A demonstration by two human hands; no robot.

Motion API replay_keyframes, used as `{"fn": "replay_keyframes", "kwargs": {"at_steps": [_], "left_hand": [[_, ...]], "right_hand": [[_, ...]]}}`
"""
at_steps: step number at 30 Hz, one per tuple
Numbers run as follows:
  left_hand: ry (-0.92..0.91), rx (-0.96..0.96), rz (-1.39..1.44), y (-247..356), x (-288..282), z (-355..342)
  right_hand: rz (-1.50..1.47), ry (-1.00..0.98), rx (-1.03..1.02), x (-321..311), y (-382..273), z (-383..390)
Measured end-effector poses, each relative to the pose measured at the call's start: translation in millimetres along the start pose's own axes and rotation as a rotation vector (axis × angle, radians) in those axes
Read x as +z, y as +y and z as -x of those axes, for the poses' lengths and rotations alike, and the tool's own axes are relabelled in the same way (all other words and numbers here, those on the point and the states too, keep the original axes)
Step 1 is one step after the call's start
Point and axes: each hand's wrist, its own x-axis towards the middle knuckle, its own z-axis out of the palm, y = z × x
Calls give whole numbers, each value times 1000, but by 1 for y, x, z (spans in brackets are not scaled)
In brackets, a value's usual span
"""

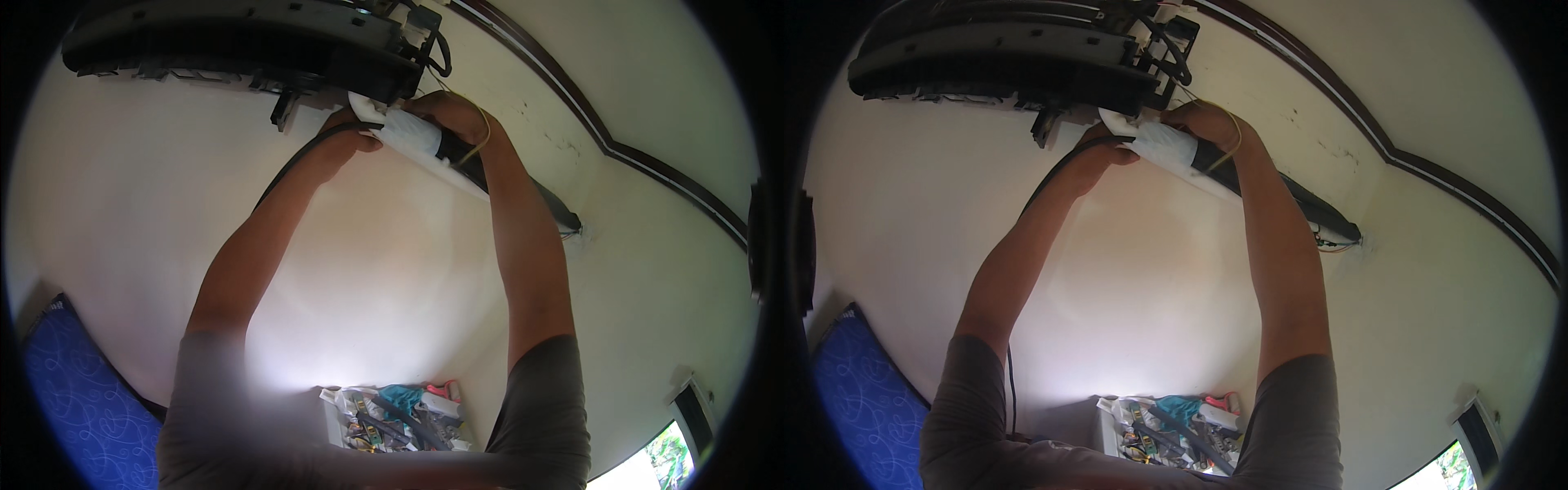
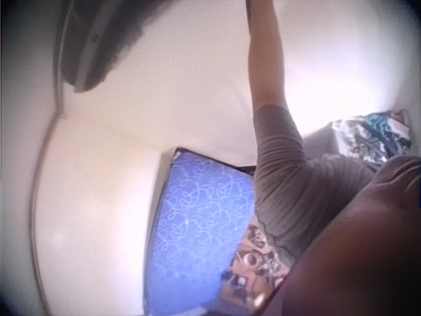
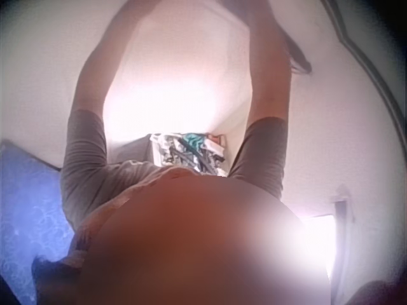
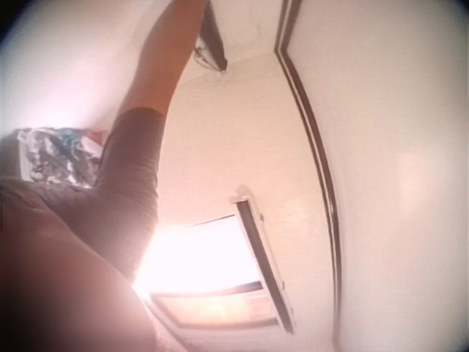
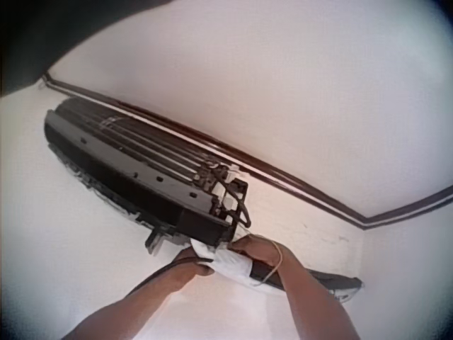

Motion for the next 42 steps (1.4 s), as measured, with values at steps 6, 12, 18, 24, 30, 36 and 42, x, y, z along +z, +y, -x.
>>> {"fn": "replay_keyframes", "kwargs": {"at_steps": [6, 12, 18, 24, 30, 36, 42], "left_hand": [[-47, 11, 42, -3, 0, 3], [-156, -133, -290, 9, -6, -3], [-66, -31, -502, 9, 2, 10], [-128, -345, -345, 25, -3, 10], [-130, -242, -185, 35, -8, 32], [81, 114, 44, 15, 7, 50], [-55, 230, -39, 24, -11, 0]], "right_hand": [[518, 76, -277, 8, 4, -2], [595, 320, -488, 18, 13, 16], [550, 870, -567, 91, 31, 98], [1103, 862, -651, 141, 37, 88], [1285, 821, -716, 118, 31, 66], [1309, 752, -754, 109, 20, 82], [1481, 757, -739, 104, 11, 73]]}}
